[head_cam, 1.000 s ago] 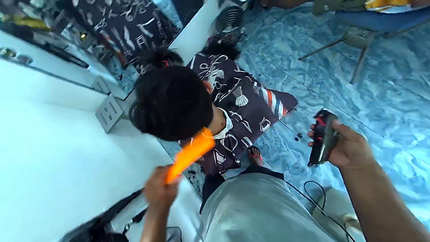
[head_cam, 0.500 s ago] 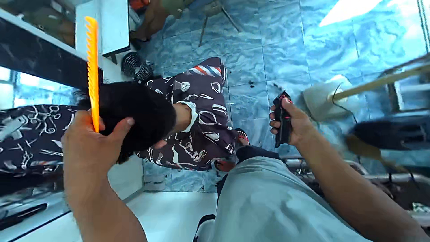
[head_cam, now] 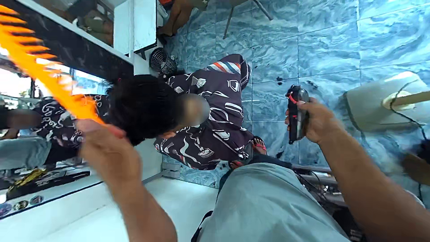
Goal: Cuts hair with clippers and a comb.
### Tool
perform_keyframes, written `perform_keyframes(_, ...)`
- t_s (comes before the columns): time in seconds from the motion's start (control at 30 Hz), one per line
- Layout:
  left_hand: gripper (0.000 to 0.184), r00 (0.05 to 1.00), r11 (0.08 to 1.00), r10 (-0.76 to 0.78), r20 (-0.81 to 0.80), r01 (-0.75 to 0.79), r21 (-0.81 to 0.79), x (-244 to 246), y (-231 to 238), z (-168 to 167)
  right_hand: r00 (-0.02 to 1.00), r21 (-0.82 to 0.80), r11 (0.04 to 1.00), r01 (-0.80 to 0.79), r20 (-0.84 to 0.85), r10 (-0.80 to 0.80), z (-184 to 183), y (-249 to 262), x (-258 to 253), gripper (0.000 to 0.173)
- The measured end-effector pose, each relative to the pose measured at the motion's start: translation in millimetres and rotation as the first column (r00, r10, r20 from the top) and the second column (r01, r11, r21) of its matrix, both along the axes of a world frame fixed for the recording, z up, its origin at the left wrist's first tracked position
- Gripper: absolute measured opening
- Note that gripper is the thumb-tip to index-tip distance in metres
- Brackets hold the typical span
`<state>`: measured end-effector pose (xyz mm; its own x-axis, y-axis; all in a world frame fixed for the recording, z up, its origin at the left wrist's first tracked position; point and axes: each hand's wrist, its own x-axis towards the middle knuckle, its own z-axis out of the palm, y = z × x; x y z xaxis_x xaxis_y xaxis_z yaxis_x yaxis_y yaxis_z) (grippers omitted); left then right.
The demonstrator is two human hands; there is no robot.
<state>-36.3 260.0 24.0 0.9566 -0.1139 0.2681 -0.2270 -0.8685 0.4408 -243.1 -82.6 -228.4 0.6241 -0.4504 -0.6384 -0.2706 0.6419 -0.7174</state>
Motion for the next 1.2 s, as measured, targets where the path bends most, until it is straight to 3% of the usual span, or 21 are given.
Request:
perform_keyframes(0.03, 0.060, 0.998, 0.995, 0.002, -0.069, -0.009, -0.100, -17, -13, -15, 0.998, 0.009, 1.000, -0.010, 0.058, 0.010, 0, -2, 13, 0.042)
perform_keyframes(0.07, 0.058, 0.990, 0.995, -0.006, -0.144, -0.008, -0.096, -28, -23, -34, 0.993, 0.028, 0.999, -0.035, 0.116, 0.032, 1, -3, 26, 0.044)
perform_keyframes(0.17, 0.051, 0.958, 0.969, 0.051, -0.283, 0.022, 0.247, -51, -34, -101, 0.967, -0.002, 0.988, -0.153, 0.207, 0.150, 9, -1, 68, 0.046)
perform_keyframes(0.23, 0.050, 0.974, 0.915, -0.012, -0.225, 0.102, 0.390, -70, -26, -139, 0.928, -0.115, 0.961, -0.250, 0.254, 0.272, 16, 2, 95, 0.046)
perform_keyframes(0.3, 0.050, 0.988, 0.894, -0.121, -0.095, 0.150, 0.423, -83, -12, -158, 0.844, -0.322, 0.877, -0.356, 0.291, 0.450, 24, 5, 121, 0.053)
perform_keyframes(0.37, 0.048, 0.990, 0.895, -0.139, -0.017, 0.133, 0.426, -85, -2, -154, 0.716, -0.555, 0.714, -0.427, 0.276, 0.642, 36, 8, 149, 0.060)
perform_keyframes(0.47, 0.041, 0.988, 0.885, -0.114, 0.101, 0.055, 0.462, -78, 7, -133, 0.532, -0.817, 0.389, -0.425, 0.122, 0.838, 56, 15, 190, 0.061)
perform_keyframes(0.57, 0.038, 0.967, 0.878, -0.118, 0.227, -0.005, 0.478, -68, 2, -108, 0.427, -0.919, 0.080, -0.387, -0.102, 0.898, 84, 21, 220, 0.053)
perform_keyframes(0.63, 0.036, 0.941, 0.877, -0.139, 0.308, -0.028, 0.480, -63, -8, -95, 0.392, -0.943, -0.041, -0.331, -0.177, 0.903, 98, 22, 234, 0.050)
perform_keyframes(0.83, 0.036, 0.903, 0.868, -0.193, 0.383, -0.025, 0.496, -66, -25, -82, 0.365, -0.960, -0.151, -0.237, -0.232, 0.902, 131, 13, 247, 0.044)
perform_keyframes(1.2, 0.036, 0.918, 0.867, -0.188, 0.350, -0.012, 0.499, -70, -34, -81, 0.295, -0.925, -0.352, -0.145, -0.380, 0.877, 171, 9, 250, 0.042)
